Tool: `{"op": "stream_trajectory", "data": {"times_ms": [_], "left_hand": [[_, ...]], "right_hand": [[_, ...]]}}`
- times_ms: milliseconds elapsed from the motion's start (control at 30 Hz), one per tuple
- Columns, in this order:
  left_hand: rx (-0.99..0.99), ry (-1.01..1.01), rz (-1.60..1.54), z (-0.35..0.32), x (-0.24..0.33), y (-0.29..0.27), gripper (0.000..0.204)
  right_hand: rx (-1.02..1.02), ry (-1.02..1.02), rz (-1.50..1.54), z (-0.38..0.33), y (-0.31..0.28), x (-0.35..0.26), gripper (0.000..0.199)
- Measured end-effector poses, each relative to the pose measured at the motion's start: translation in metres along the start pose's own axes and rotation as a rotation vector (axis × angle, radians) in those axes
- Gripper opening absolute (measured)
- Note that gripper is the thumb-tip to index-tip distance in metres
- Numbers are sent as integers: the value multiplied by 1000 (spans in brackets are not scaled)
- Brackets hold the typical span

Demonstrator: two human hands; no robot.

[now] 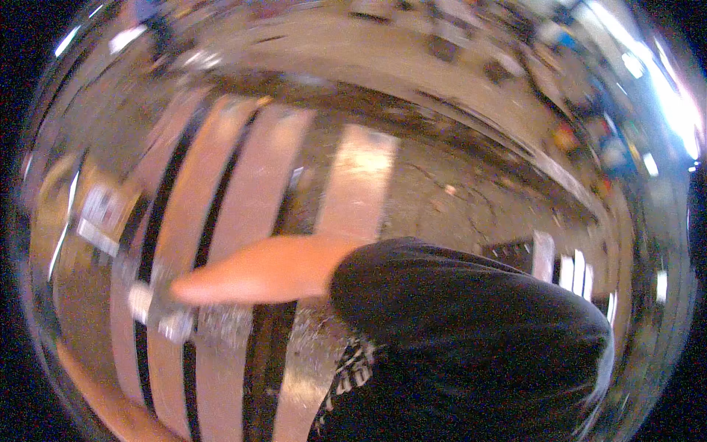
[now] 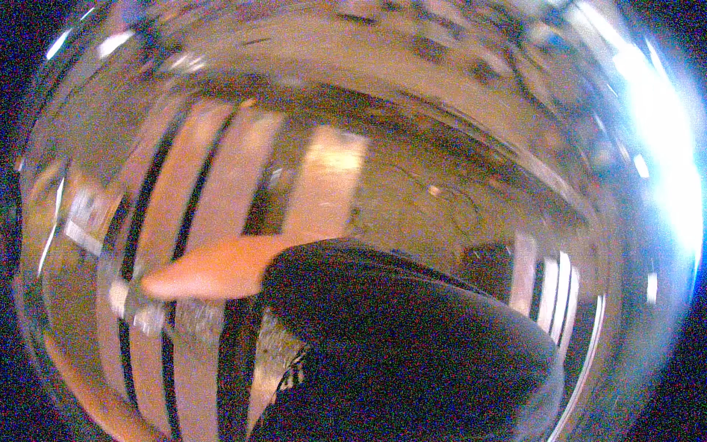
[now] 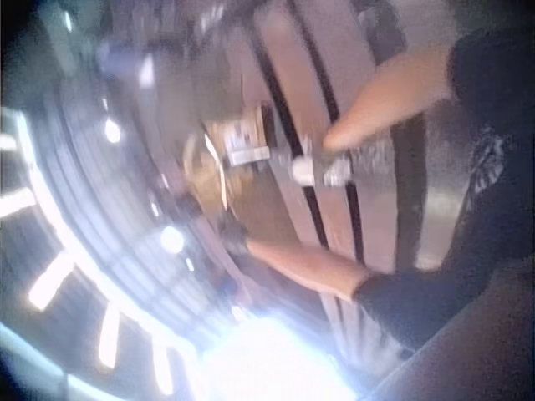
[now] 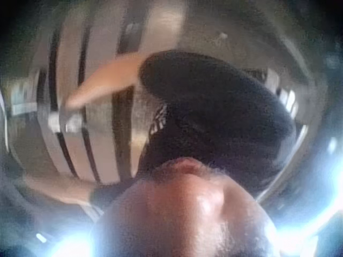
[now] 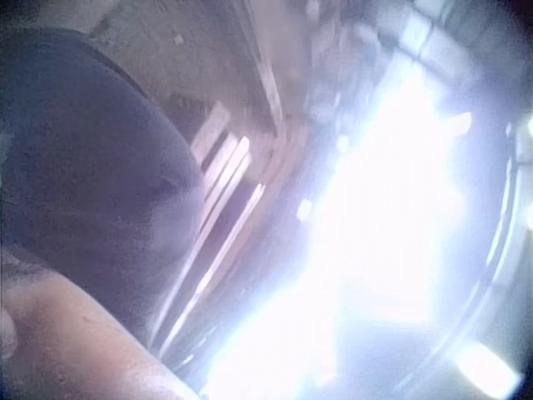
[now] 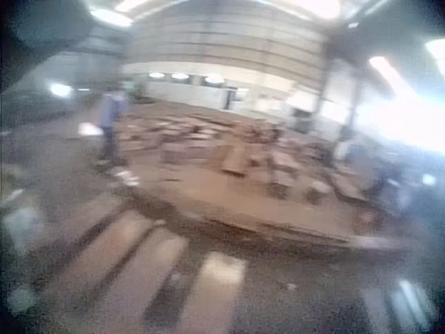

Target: The person operates a handheld drill press on several metal plates laid on a workbench. They repeatedly apply liquid from a bottle to the drilling area, then drill holes, and occasionally wipe the surface with a cloth. The person also briefly moves a metal plate aside to access another area.

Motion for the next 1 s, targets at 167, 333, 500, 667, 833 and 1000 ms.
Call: {"op": "stream_trajectory", "data": {"times_ms": [167,333,500,667,833,1000], "left_hand": [[-19,-173,-72,-4,87,-24,78],[-183,-339,-134,-49,123,-87,80],[-76,-350,-103,-45,111,-74,80],[-185,-346,-136,-46,125,-84,76],[-60,-170,-147,-26,127,-72,71],[-34,-116,-211,-32,93,-37,71]], "right_hand": [[32,75,37,-39,5,-4,48],[60,130,-6,-63,-14,-29,48],[74,214,136,-56,-15,-7,47],[117,270,111,-56,-24,3,50],[28,41,-33,-8,-52,56,47],[24,54,-33,3,-34,35,47]]}}
Point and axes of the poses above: each hand's wrist, its own z-axis towards the middle knuckle, its own y-axis out of the palm, x = y × z, the point moved 2 cm from there along z, towards the middle knuckle, and after that the axes turned 6 degrees about -y, right-handed, at the moved point
